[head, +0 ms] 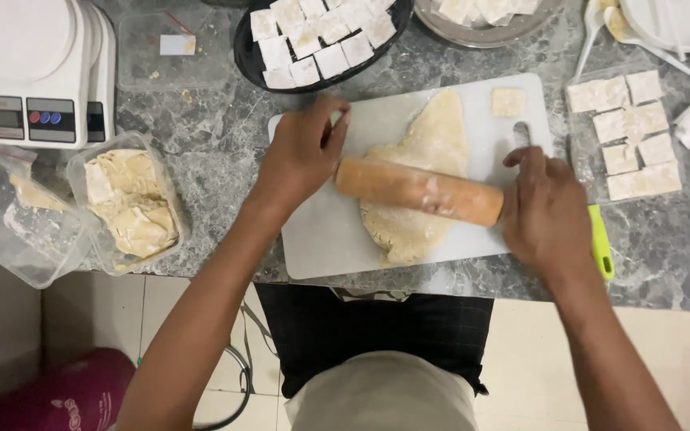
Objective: The person kneads a small piece of dough and then uses a wooden rolling pin to flatten it into a thin sheet on a cutting board.
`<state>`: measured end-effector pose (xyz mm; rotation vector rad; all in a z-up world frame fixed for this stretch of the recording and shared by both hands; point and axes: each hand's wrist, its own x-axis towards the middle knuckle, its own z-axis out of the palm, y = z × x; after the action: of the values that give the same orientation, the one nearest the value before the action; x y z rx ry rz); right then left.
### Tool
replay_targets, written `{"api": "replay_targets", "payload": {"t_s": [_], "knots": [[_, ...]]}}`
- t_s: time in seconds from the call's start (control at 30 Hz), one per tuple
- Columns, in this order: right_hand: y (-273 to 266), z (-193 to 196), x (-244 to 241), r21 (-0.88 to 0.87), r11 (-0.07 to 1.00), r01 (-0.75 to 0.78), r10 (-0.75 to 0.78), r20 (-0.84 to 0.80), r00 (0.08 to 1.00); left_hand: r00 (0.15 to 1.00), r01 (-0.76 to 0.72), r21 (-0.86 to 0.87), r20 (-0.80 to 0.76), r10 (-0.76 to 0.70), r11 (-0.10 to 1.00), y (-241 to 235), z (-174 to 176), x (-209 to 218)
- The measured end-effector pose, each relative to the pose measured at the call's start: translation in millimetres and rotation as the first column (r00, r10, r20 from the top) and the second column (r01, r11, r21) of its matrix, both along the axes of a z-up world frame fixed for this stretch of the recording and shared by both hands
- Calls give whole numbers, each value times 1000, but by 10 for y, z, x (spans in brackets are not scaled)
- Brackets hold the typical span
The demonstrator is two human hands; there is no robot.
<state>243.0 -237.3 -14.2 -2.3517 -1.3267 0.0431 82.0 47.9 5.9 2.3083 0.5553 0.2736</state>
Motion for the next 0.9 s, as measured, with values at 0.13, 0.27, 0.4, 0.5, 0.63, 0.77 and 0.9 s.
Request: {"api": "replay_targets", "payload": {"t_s": [0.13,0.27,0.4,0.5,0.63,0.77,0.9], "knots": [[-134,16,-290,-57,993,103,-94,148,985,997,18,-4,72,-17,1000,-120,85,-177],[-245,-98,-313,-25,993,116,-109,176,978,995,31,-13,95,-30,999,-139,79,-244],[-194,10,-209,80,988,131,-127,-53,991,985,23,27,172,-28,999,-172,121,-188],[-101,132,-162,96,980,176,-165,-113,980,977,-3,55,214,-9,998,-212,147,-93],[-6,46,-141,96,979,179,-168,-113,979,999,2,-66,39,0,998,-207,116,12],[-9,64,-175,67,976,206,-195,-138,971,998,-48,-143,-48,42,989,-184,137,25],[5,136,-221,23,966,258,-252,-144,957,994,-63,-139,77,74,988,-161,60,15]]}}
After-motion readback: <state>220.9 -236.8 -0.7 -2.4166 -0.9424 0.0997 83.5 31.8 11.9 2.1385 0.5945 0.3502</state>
